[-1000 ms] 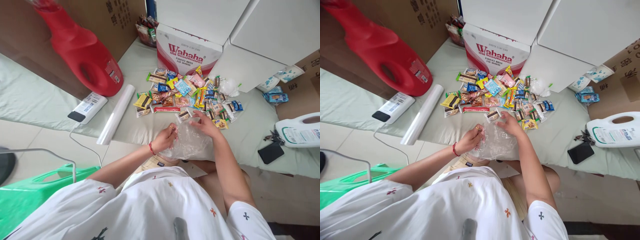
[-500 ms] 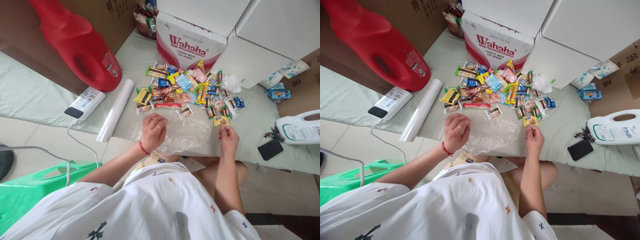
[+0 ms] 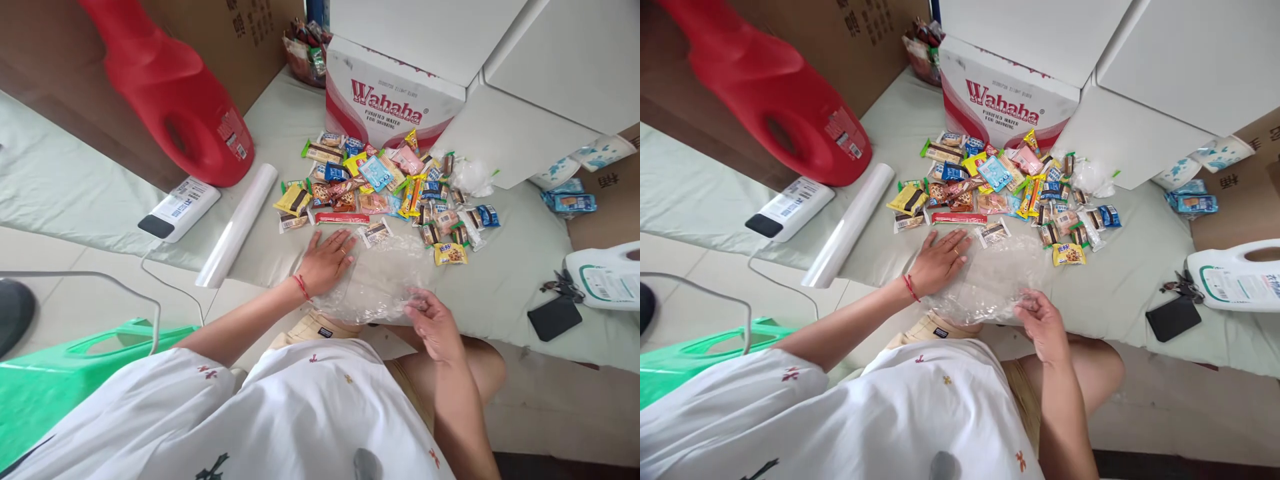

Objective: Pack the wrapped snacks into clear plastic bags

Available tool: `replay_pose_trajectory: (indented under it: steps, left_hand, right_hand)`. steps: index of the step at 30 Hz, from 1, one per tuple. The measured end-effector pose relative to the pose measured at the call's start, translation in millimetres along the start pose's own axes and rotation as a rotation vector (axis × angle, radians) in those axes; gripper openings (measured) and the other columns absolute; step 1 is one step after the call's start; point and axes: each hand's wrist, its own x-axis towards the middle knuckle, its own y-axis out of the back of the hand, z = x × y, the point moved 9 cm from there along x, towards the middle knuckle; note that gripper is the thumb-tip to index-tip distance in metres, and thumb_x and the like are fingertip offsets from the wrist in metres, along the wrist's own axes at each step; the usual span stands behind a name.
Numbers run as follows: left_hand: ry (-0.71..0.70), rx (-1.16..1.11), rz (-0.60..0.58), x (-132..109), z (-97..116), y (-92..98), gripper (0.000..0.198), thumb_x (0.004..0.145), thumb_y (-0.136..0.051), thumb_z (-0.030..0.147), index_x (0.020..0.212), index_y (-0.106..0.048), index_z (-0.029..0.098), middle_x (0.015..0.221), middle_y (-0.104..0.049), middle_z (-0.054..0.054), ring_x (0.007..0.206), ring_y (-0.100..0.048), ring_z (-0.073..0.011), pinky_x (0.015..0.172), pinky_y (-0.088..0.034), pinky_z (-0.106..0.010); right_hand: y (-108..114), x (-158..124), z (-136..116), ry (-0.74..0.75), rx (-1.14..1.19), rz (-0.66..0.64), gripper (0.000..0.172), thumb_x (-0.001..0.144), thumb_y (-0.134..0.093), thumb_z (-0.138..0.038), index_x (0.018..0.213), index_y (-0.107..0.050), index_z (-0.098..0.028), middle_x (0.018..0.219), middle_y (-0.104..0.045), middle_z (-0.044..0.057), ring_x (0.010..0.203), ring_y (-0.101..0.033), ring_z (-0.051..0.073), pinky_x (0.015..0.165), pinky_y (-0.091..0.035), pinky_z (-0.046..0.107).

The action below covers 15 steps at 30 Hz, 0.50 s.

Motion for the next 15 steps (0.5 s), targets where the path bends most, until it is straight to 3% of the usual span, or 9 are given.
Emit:
replay_pose_trajectory:
  steps: [2, 5, 7, 8, 9, 12, 15]
  left_hand:
    - [-0.009, 0.008, -0.001, -2, -4, 1.4, 0.057, 0.110, -0.028, 0.043, 0.162, -0.041, 0.024, 0.170, -0.036, -0.011, 0.158, -0.036, -0.0287, 0.130, -0.013, -0.064]
    - [-0.036, 0.016, -0.005, -3, -5, 0.8, 0.056, 0.109, -0.031, 0.040, 0.162, -0.041, 0.025, 0.169, -0.037, -0.010, 0.158, -0.036, -0.0286, 0.131, -0.009, -0.064]
    - [-0.053, 0.015, -0.005, -5, -4, 0.4, 0.056, 0.109, -0.031, 0.041, 0.162, -0.040, 0.025, 0.170, -0.036, -0.010, 0.158, -0.035, -0.0282, 0.131, -0.007, -0.064]
    - [-0.064, 0.014, -0.007, -5, -3, 0.2, 0.057, 0.109, -0.031, 0.043, 0.162, -0.040, 0.025, 0.170, -0.035, -0.010, 0.158, -0.035, -0.0280, 0.131, -0.005, -0.064]
    - [-0.075, 0.014, -0.011, -6, -2, 0.2, 0.058, 0.109, -0.031, 0.045, 0.163, -0.039, 0.024, 0.171, -0.034, -0.010, 0.159, -0.034, -0.0280, 0.131, -0.004, -0.064]
    - [-0.104, 0.018, -0.033, -7, 0, 0.7, 0.068, 0.106, -0.035, 0.058, 0.163, -0.037, 0.023, 0.172, -0.030, -0.012, 0.159, -0.032, -0.0304, 0.130, -0.001, -0.065]
    - [-0.136, 0.019, -0.066, -8, 0, 1.1, 0.080, 0.100, -0.040, 0.070, 0.164, -0.035, 0.023, 0.173, -0.026, -0.014, 0.160, -0.030, -0.0336, 0.129, 0.001, -0.066]
  right_hand:
    - [36, -7, -12, 0.022, -0.132, 0.017, 0.048, 0.065, -0.092, -0.047, 0.106, -0.075, -0.026, 0.081, -0.065, -0.001, 0.050, -0.037, 0.007, 0.039, -0.024, 0.021]
    - [81, -5, -36, 0.065, -0.493, 0.041, 0.035, 0.073, -0.084, -0.052, 0.095, -0.077, -0.025, 0.077, -0.069, 0.003, 0.058, -0.053, 0.016, 0.050, -0.040, 0.028]
    - [95, 10, -72, 0.199, -0.745, 0.189, 0.030, 0.080, -0.075, -0.053, 0.094, -0.077, -0.027, 0.076, -0.071, 0.005, 0.068, -0.061, 0.022, 0.063, -0.049, 0.035]
    - [90, 21, -96, 0.304, -0.850, 0.278, 0.029, 0.084, -0.070, -0.052, 0.097, -0.077, -0.027, 0.080, -0.073, 0.006, 0.073, -0.064, 0.025, 0.069, -0.051, 0.038]
    - [76, 34, -119, 0.419, -0.943, 0.334, 0.030, 0.088, -0.065, -0.050, 0.105, -0.076, -0.028, 0.088, -0.075, 0.007, 0.080, -0.065, 0.026, 0.077, -0.052, 0.041]
    - [-19, 93, -167, 0.736, -1.232, 0.146, 0.032, 0.098, -0.052, -0.038, 0.114, -0.075, -0.022, 0.112, -0.075, 0.013, 0.109, -0.063, 0.033, 0.101, -0.046, 0.048]
    - [-92, 158, -180, 0.745, -1.526, 0.012, 0.039, 0.096, -0.053, -0.023, 0.131, -0.067, -0.014, 0.128, -0.070, 0.021, 0.126, -0.054, 0.040, 0.106, -0.042, 0.053]
